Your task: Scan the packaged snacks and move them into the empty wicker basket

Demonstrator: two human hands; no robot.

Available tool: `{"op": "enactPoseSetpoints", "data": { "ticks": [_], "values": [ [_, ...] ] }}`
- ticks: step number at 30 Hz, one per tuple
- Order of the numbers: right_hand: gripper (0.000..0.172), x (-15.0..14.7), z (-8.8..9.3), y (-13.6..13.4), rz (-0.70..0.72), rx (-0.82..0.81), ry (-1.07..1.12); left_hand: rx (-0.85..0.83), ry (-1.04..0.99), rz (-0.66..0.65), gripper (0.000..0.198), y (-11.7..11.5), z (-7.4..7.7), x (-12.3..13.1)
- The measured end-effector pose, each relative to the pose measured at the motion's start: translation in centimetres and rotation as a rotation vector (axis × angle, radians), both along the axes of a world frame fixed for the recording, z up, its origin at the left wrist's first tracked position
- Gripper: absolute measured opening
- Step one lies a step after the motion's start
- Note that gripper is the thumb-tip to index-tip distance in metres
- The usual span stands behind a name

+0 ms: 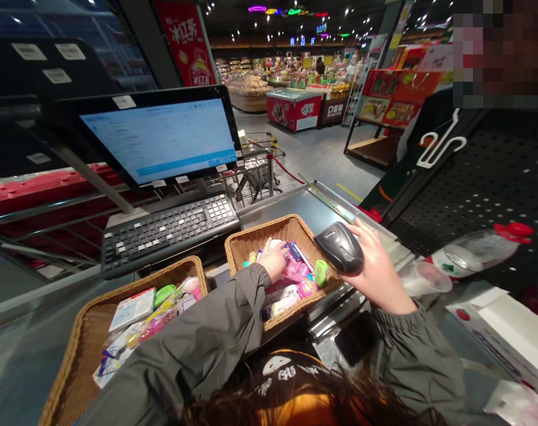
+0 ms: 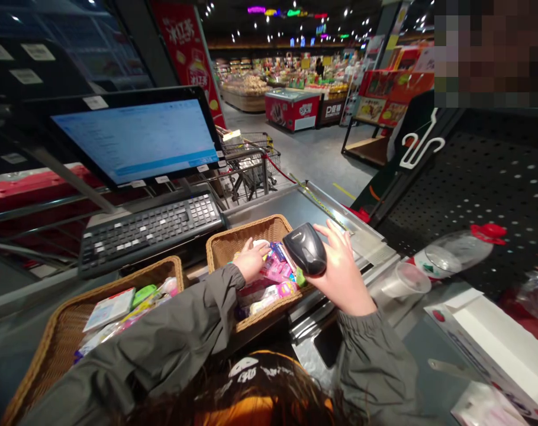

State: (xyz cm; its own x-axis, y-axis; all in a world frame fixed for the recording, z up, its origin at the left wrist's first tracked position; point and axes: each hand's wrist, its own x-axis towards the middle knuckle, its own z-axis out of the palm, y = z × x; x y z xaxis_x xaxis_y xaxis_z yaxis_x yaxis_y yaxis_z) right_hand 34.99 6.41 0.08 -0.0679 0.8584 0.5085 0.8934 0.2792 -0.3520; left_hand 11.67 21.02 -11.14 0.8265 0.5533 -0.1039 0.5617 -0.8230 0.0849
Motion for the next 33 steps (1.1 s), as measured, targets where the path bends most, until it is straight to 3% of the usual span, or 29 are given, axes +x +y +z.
{"op": "enactPoseSetpoints", "data": {
  "ticks": [4, 9, 13, 17, 25, 33],
  "values": [
    [0.051, -0.1, 0.0, 0.5, 0.012, 0.029, 0.002, 0.059, -0.074, 0.086, 0.022, 0.8, 3.9, -2.8],
    [0.048, -0.8, 0.1, 0.9, 0.029, 0.013, -0.022, 0.242, -0.226, 0.159, 0.008, 0.0, 9.3, -6.5],
    [0.042, -1.7, 0.4, 1.0, 0.054, 0.023, -0.032, 0.398, -0.334, 0.187, 0.01, -1.3, 11.9, -9.2],
    [0.041, -2.9, 0.9, 1.1, 0.09, 0.034, -0.038, 0.575, -0.451, 0.19, 0.006, -2.9, 12.5, -11.5],
    [0.04, -5.7, 2.1, 0.7, 0.141, 0.04, -0.067, 1.008, -0.625, 0.101, 0.008, -4.7, 11.5, -15.8],
    [0.047, -9.9, 2.5, 0.0, 0.268, -0.032, -0.08, 1.19, -0.696, 0.079, 0.018, -4.9, 12.4, -20.9]
  ]
}}
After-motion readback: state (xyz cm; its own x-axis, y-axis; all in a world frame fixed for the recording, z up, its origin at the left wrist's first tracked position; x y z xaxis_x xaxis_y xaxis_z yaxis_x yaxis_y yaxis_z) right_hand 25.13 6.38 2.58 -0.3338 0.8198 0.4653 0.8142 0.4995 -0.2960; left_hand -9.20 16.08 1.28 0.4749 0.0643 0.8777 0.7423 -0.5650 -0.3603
